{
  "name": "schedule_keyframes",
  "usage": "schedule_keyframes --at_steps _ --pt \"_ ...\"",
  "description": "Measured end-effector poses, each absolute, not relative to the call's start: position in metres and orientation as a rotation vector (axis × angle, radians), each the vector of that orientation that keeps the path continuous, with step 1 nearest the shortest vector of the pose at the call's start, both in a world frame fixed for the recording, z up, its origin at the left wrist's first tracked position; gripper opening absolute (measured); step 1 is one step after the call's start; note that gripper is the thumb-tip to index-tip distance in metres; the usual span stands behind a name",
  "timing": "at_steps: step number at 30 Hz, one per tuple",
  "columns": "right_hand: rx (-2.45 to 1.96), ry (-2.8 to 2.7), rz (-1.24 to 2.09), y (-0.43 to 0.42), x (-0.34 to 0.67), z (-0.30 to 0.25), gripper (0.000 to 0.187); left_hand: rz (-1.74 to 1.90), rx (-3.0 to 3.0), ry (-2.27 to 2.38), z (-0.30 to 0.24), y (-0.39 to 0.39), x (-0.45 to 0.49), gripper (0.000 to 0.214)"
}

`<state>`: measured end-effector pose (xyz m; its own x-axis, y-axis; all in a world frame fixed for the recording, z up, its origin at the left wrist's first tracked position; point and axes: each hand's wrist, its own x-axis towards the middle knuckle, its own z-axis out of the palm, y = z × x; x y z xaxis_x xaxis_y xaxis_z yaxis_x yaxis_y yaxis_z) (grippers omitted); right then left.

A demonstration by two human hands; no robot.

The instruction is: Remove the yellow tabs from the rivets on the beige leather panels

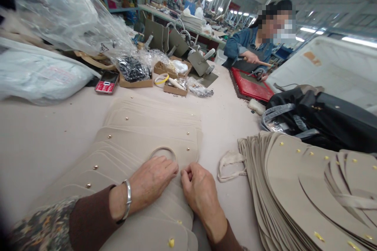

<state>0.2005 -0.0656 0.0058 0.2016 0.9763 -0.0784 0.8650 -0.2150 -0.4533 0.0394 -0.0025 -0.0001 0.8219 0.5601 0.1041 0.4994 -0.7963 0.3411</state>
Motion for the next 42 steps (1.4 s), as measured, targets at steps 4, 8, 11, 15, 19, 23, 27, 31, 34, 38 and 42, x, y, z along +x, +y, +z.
schedule_keyframes --at_steps 4,8,11,15,19,23,27,31,34,38,42 --pt "-2.041 -1.747 0.827 -0.073 0.209 0.013 0.019 0.424 2.655 0.757 0.006 0.002 0.035 0.013" --pt "-1.911 -1.666 0.869 -0.076 0.219 0.019 0.021 0.684 2.501 0.629 0.008 0.007 0.03 0.014" --pt "-1.677 -1.558 0.694 -0.074 0.217 0.02 0.017 0.822 2.498 0.501 0.005 0.009 0.029 0.03" --pt "-1.44 -1.703 0.501 -0.07 0.208 0.02 0.017 0.836 2.564 0.504 0.002 0.007 0.031 0.041" --pt "-1.354 -1.829 0.33 -0.067 0.204 0.017 0.016 0.814 2.58 0.53 0.003 0.004 0.033 0.034" --pt "-1.335 -1.867 0.191 -0.065 0.203 0.012 0.016 0.73 2.582 0.55 0.004 0.002 0.034 0.026" --pt "-1.37 -1.829 0.035 -0.066 0.2 0.009 0.019 0.676 2.582 0.598 0.007 0.006 0.034 0.011" --pt "-1.513 -1.619 0.271 -0.066 0.194 0.011 0.014 0.736 2.602 0.585 0.012 0.01 0.038 0.02" --pt "-1.629 -1.183 0.762 -0.062 0.198 0.009 0.015 0.868 2.623 0.55 0.013 0.006 0.041 0.021" --pt "-1.634 -0.785 1.026 -0.054 0.217 0.001 0.03 0.827 2.694 0.557 0.009 0.0 0.044 0.021" --pt "-1.682 -0.812 1.05 -0.051 0.229 -0.007 0.036 0.389 2.823 0.739 0.006 0.0 0.046 0.013"
